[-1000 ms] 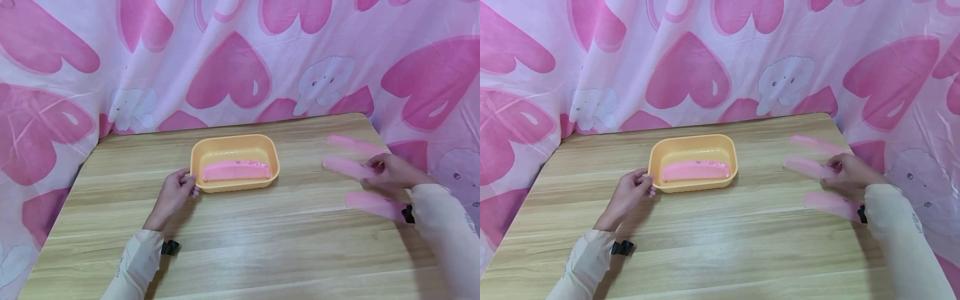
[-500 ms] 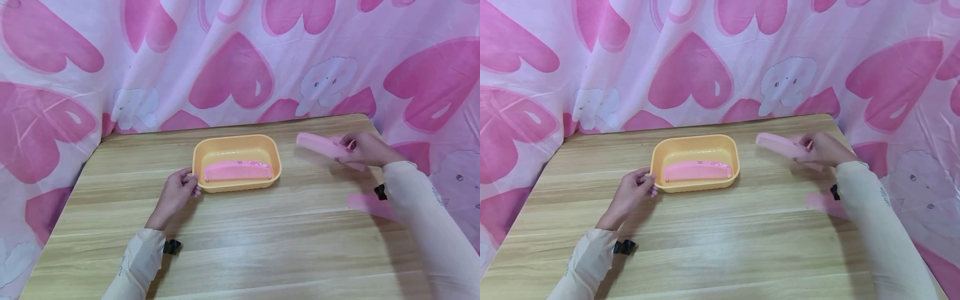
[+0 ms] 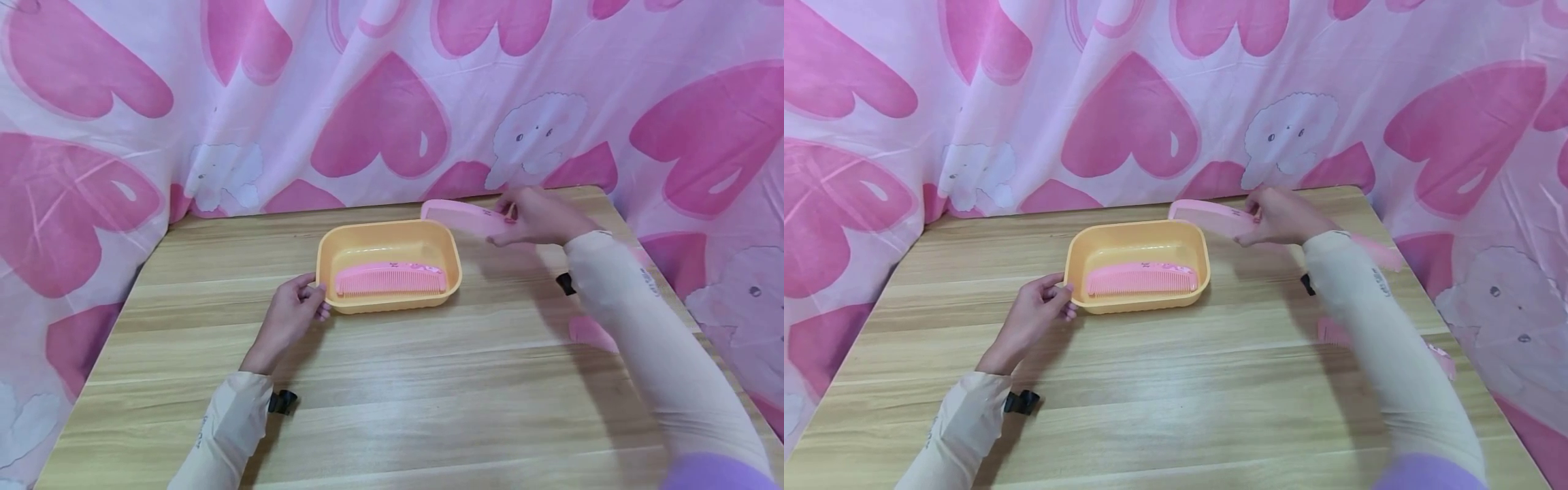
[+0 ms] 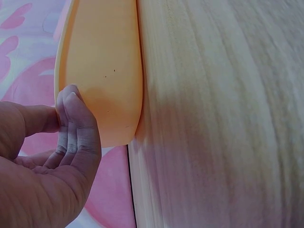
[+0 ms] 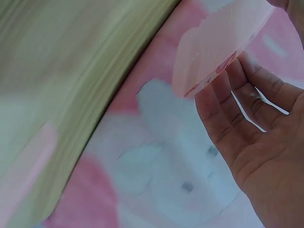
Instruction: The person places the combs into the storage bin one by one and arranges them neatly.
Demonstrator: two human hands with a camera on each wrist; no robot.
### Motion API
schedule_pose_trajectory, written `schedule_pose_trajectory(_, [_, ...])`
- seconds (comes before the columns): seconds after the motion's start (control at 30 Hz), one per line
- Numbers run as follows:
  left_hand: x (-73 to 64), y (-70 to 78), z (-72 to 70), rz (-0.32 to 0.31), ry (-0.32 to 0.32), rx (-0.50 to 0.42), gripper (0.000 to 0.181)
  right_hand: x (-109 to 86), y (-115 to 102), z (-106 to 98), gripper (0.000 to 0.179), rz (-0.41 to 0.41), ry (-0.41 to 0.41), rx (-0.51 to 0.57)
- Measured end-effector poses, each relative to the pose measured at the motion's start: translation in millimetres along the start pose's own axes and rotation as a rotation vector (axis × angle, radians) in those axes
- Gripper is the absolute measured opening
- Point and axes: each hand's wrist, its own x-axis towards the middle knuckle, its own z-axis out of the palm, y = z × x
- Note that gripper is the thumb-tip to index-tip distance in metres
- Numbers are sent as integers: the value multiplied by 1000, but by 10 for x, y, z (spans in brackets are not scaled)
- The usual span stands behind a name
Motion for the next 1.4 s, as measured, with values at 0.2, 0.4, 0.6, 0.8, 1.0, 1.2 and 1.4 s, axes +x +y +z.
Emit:
schedule_pose_trajectory(0.2, [5, -10, -7, 7, 0, -6, 42, 221, -299, 136, 45, -79, -21, -19])
schedule_pose_trajectory(0.4, [7, -7, -1, -1, 1, -6, 42, 362, -602, 269, 51, -120, -79, -19])
schedule_pose_trajectory(0.6, [7, 3, 14, -12, 6, 3, 42, 444, -820, 457, 57, -142, -148, -32])
schedule_pose_trajectory(0.8, [7, 7, 16, -15, 11, 13, 41, 499, -954, 656, 56, -169, -189, -104])
schedule_pose_trajectory(1.0, [9, 3, 9, -12, 9, 14, 41, 519, -1018, 845, 54, -185, -222, -131])
schedule_pose_trajectory(1.2, [9, 8, -2, -14, 3, 12, 41, 529, -1031, 981, 49, -213, -221, -129])
schedule_pose_trajectory(1.4, [16, 10, -3, -10, 6, 7, 42, 530, -1023, 1045, 46, -216, -225, -137])
